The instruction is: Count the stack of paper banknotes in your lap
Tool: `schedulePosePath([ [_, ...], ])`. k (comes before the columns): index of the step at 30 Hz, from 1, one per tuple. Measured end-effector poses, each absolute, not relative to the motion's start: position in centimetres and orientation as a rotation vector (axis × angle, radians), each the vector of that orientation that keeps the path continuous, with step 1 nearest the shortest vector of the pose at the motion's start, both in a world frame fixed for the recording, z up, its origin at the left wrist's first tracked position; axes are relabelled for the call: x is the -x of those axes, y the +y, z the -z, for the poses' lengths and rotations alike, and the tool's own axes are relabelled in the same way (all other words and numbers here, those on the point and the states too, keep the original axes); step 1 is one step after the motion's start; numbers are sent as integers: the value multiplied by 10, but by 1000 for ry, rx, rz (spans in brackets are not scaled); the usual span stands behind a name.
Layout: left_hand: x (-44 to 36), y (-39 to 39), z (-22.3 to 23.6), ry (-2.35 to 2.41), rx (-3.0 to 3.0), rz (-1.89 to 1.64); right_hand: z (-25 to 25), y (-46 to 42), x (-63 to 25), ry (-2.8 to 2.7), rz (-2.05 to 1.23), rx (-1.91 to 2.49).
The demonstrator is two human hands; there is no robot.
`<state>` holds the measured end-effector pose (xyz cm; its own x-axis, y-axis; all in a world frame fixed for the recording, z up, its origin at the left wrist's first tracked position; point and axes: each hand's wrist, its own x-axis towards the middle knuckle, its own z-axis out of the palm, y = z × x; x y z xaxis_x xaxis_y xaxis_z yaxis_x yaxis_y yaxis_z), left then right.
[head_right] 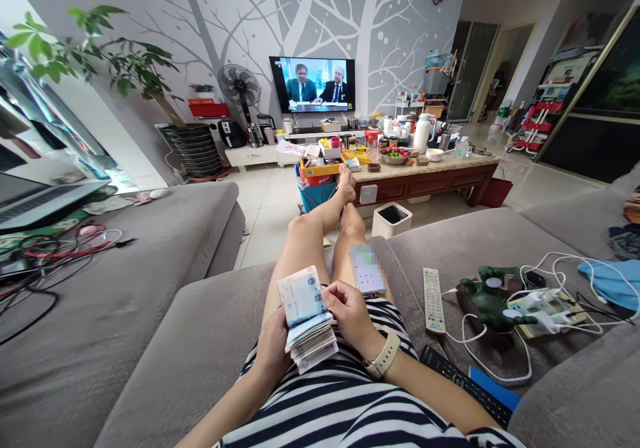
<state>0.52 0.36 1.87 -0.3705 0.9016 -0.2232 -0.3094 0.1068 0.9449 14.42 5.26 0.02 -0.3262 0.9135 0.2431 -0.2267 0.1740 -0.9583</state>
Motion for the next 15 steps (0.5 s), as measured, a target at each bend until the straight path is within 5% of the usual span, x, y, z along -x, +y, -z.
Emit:
schedulePosePath([
  [15, -3, 8, 11, 1363, -709, -1500, 8, 69, -138, -1414, -1304, 895],
])
